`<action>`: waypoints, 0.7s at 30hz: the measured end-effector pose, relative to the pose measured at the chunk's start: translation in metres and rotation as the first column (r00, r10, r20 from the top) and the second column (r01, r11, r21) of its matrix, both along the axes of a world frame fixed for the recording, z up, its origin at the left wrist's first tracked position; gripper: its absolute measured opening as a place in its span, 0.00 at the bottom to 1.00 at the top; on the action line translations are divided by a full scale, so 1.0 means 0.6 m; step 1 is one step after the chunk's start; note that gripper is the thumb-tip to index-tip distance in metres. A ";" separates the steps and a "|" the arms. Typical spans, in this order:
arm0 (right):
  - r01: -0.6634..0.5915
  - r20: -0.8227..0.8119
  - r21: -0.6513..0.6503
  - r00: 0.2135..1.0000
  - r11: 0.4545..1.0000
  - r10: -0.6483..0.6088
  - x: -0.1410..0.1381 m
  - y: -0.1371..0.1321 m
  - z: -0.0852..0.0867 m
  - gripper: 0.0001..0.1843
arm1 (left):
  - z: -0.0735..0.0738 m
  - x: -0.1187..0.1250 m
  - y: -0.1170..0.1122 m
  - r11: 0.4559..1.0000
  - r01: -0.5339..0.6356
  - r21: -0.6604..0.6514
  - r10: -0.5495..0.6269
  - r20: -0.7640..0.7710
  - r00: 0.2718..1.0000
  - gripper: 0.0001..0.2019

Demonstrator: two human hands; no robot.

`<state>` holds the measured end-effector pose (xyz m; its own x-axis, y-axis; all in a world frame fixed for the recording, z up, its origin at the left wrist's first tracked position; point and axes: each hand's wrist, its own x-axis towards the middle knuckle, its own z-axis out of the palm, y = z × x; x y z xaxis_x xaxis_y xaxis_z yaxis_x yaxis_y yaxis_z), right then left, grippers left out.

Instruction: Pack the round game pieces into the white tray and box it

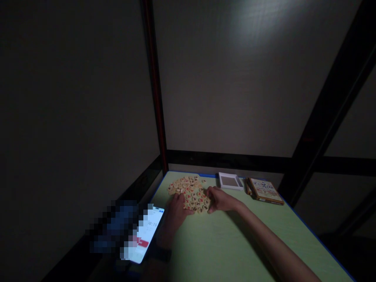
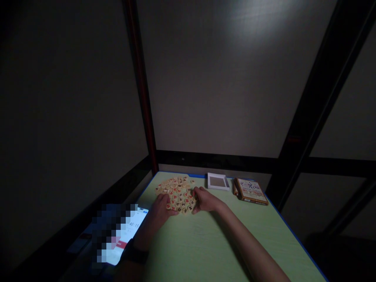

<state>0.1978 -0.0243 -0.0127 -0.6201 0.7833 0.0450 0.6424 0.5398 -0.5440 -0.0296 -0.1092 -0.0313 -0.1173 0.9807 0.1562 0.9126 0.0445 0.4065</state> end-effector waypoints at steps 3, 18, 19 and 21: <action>0.001 -0.064 -0.001 0.998 1.000 -0.001 -0.012 -0.001 -0.009 0.30 | -0.002 -0.001 0.005 1.000 -0.018 -0.005 0.018 -0.010 1.000 0.13; 0.119 -0.244 0.122 0.966 0.985 -0.086 -0.018 0.046 0.006 0.08 | 0.010 -0.044 0.004 0.957 -0.099 0.274 0.095 0.029 0.995 0.10; 0.105 -0.241 0.137 0.968 0.985 -0.070 -0.036 0.046 0.008 0.09 | 0.018 -0.053 0.006 0.962 -0.109 0.251 0.111 0.006 0.994 0.12; 0.040 -0.222 0.191 0.975 0.981 0.003 -0.082 0.042 0.014 0.13 | 0.037 -0.068 0.010 0.979 -0.108 0.171 0.121 -0.067 0.990 0.15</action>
<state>0.1488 0.0011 -0.0046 -0.5632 0.7574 0.3302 0.5293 0.6376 -0.5597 -0.0704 -0.1032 -0.0093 -0.2091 0.9210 0.3288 0.9339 0.0884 0.3464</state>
